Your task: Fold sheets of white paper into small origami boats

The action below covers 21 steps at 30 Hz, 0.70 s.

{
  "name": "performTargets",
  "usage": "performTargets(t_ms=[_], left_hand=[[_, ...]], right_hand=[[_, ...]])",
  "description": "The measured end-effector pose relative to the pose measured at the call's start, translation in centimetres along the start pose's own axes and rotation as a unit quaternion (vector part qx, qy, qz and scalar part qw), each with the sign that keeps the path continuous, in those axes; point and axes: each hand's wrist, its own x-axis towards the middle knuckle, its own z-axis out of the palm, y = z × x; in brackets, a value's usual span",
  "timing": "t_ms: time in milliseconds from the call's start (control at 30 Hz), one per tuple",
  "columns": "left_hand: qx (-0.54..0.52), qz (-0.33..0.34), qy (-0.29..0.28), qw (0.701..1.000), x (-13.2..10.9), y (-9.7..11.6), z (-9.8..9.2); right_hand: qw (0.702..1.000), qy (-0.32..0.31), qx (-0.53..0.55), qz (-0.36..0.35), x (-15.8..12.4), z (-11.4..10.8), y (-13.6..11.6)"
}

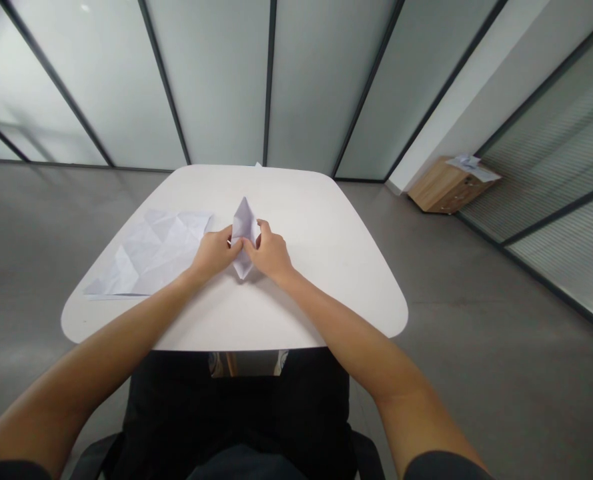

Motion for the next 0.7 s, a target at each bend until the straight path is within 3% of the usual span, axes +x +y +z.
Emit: performTargets(t_ms=[233, 367, 467, 533, 700], left_hand=[[0.012, -0.009, -0.001, 1.0, 0.0, 0.2, -0.3], [-0.043, -0.035, 0.013, 0.998, 0.4, -0.5, -0.6], [-0.147, -0.082, 0.004, 0.986, 0.8, -1.5, -0.3], [-0.267, -0.118, -0.015, 0.956, 1.1, -2.1, 0.2], [-0.529, -0.124, -0.075, 0.836, 1.3, -2.6, 0.3]], right_hand=[[0.994, -0.001, -0.109, -0.004, -0.1, 0.1, -0.2], [0.998, 0.0, -0.066, 0.008, 0.2, -0.4, 0.4], [0.998, -0.003, 0.028, 0.047, 0.5, -0.6, 1.0], [0.99, -0.012, 0.115, 0.077, 0.8, -0.6, 1.4], [0.95, -0.024, 0.292, 0.112, 1.4, -0.8, 2.0]])
